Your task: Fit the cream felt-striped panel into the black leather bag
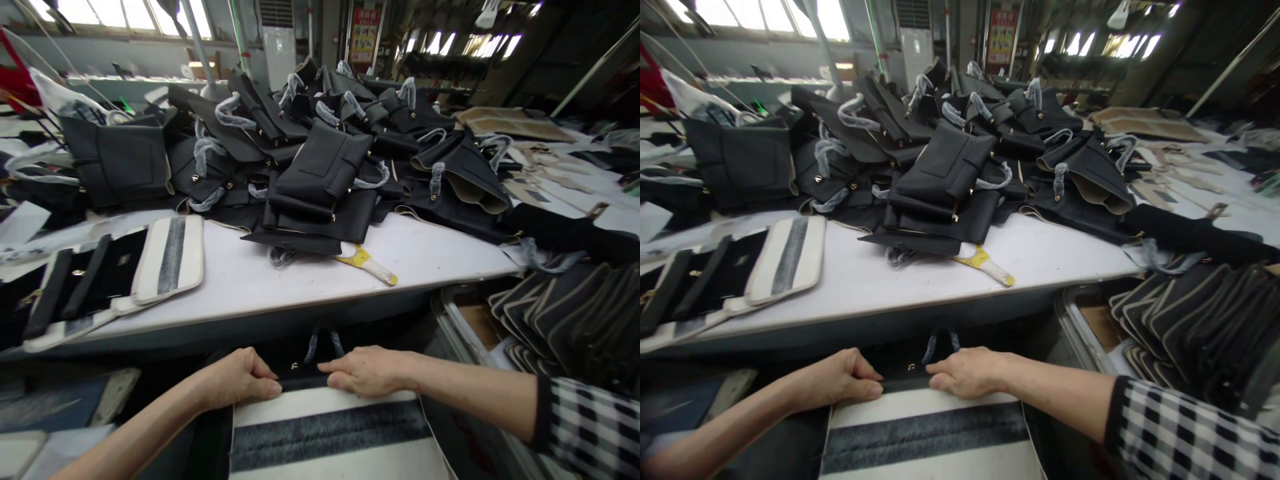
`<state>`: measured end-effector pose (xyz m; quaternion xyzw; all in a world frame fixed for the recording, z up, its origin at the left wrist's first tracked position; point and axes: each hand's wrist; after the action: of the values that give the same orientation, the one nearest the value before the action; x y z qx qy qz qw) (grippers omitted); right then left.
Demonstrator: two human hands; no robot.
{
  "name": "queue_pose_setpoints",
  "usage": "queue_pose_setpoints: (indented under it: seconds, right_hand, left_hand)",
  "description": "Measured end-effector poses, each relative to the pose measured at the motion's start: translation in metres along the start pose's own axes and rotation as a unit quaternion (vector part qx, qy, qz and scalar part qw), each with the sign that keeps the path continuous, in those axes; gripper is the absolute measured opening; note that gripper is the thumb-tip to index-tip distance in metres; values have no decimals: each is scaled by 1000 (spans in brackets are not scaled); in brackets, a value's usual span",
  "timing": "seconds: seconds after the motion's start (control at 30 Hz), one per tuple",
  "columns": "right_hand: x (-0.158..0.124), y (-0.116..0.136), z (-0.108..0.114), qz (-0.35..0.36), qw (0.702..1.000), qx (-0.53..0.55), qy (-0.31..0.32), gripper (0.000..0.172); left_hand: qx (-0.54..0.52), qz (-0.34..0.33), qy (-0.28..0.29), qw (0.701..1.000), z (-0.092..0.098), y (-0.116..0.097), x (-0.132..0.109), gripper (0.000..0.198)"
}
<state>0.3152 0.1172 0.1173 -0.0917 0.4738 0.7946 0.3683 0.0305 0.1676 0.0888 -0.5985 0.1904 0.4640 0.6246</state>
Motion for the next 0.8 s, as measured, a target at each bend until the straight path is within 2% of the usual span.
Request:
queue_pose_setpoints:
  seconds: [0.17, 0.27, 0.3, 0.4, 0.43, 0.5, 0.57, 0.63, 0.67, 0.7, 0.73, 0.8]
  right_hand:
    - [33, 21, -8, 20, 1000, -6, -14, 58]
    - [39, 23, -12, 23, 999, -7, -28, 56]
    - [39, 24, -13, 23, 999, -10, -39, 55]
    - [31, 28, -17, 14, 995, -29, -95, 52]
    - [24, 28, -19, 11, 991, -35, -126, 52]
    - [3, 24, -24, 3, 977, -39, -208, 53]
    - [-26, 12, -36, -16, 950, -30, -311, 55]
    - [-57, -9, -60, -64, 898, 29, -434, 58]
    - [-69, -20, -77, -96, 855, 91, -501, 59]
    - [-79, -31, -97, -134, 822, 135, -538, 63]
    - [-84, -40, -119, -165, 803, 166, -548, 71]
    - [-80, -51, -163, -204, 797, 213, -527, 86]
  left_hand:
    - [32, 8, -32, 999, -2, -12, -5, 44]
    - [56, 0, -60, 997, -3, -22, -5, 32]
    - [64, -4, -77, 995, -5, -26, -5, 28]
    - [85, -28, -168, 982, -17, -39, -11, 44]
    - [94, -48, -213, 971, -25, -44, -15, 43]
    - [115, -111, -300, 941, -50, -51, -27, 26]
    - [134, -191, -342, 910, -83, -56, -39, 13]
    - [148, -248, -318, 903, -120, -60, -46, 17]
    - [159, -271, -296, 902, -137, -63, -47, 17]
    - [178, -281, -268, 904, -154, -65, -45, 15]
    - [205, -284, -241, 905, -168, -68, -42, 15]
    - [258, -266, -218, 903, -190, -74, -33, 12]
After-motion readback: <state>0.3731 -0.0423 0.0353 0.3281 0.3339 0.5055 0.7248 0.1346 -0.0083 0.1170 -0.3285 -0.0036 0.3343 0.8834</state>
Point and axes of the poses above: each hand's wrist, its own x-axis towards the middle knuckle, its own z-axis out of the back of the hand, y = z × x, and after that the axes turned 10 degrees about z, right-handed
